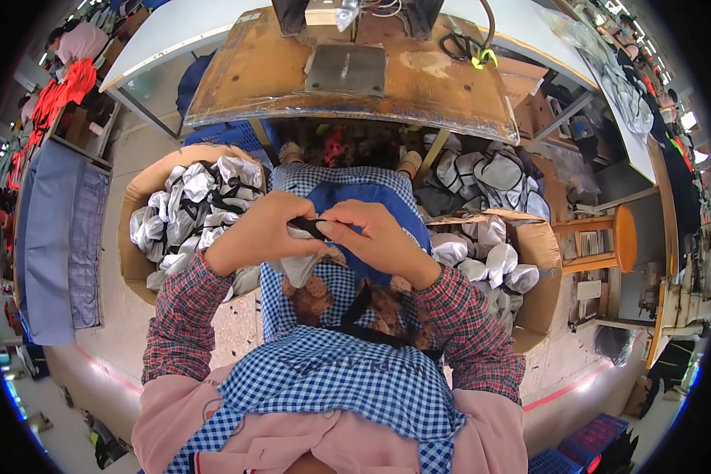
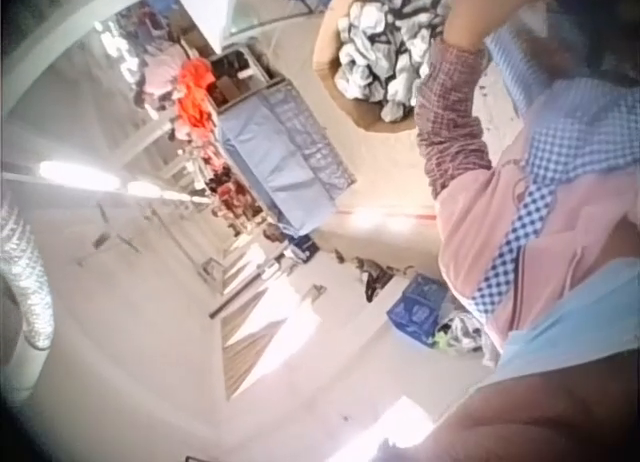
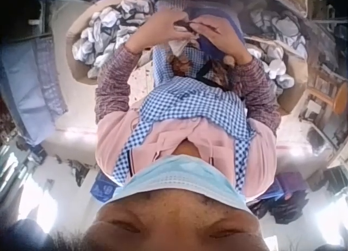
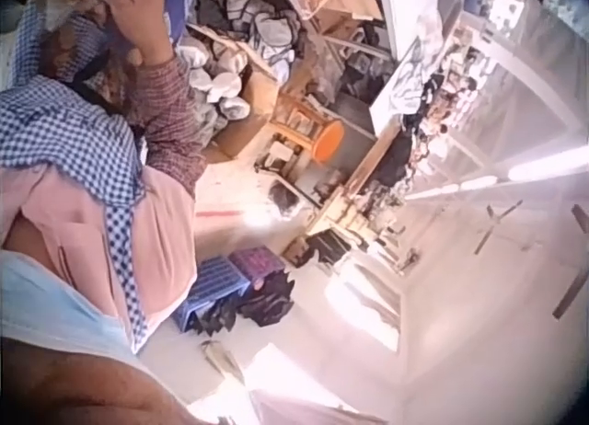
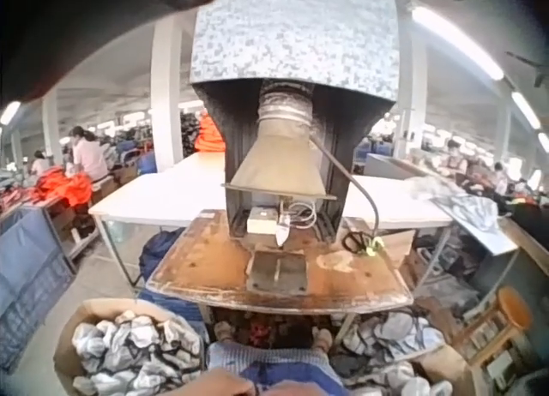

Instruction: Assembling and aligning white fabric components with black trim using a pressing machine on a production line.

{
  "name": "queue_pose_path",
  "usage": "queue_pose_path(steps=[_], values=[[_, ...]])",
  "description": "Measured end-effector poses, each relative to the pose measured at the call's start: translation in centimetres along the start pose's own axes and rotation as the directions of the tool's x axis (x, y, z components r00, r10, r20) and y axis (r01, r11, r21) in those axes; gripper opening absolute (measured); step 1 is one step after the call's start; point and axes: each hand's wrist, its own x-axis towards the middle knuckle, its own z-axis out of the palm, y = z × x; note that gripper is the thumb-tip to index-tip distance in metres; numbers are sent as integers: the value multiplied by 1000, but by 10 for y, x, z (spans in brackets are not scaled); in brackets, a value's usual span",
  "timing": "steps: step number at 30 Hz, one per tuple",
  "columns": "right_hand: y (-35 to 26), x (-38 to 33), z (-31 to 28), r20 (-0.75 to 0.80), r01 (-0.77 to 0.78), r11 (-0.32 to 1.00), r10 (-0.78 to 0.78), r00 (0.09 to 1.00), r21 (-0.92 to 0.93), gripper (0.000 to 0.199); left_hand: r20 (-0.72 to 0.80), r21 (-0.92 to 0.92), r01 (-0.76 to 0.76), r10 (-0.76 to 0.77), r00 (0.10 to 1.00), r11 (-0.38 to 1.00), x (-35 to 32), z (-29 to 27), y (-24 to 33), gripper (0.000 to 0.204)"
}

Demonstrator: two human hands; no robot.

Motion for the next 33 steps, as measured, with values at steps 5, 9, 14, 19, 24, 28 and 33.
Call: queue_pose_path(steps=[5,9,14,19,24,28,33], values=[[-7,1,-4,-60,184,955,-203,977,-231,31,104,-91,88,-79,991,992,9,-3,-4,39],[-13,11,-16,238,460,781,-394,888,-423,40,345,-120,235,-182,921,964,17,-13,-2,42],[-9,22,-32,400,529,729,-370,839,-435,41,476,-238,339,-195,858,910,24,-23,3,38],[-14,25,-42,400,581,626,-423,813,-520,32,497,-202,306,-172,851,930,36,-25,-2,39],[-16,37,-59,253,501,634,-444,859,-589,19,274,-118,121,-85,958,986,54,-37,-12,34],[-14,56,-71,31,391,754,-444,896,-528,11,191,-282,109,-56,980,953,71,-62,-14,33],[-18,83,-83,-118,302,839,-392,912,-452,9,161,-388,241,-192,968,890,97,-93,-15,30]])
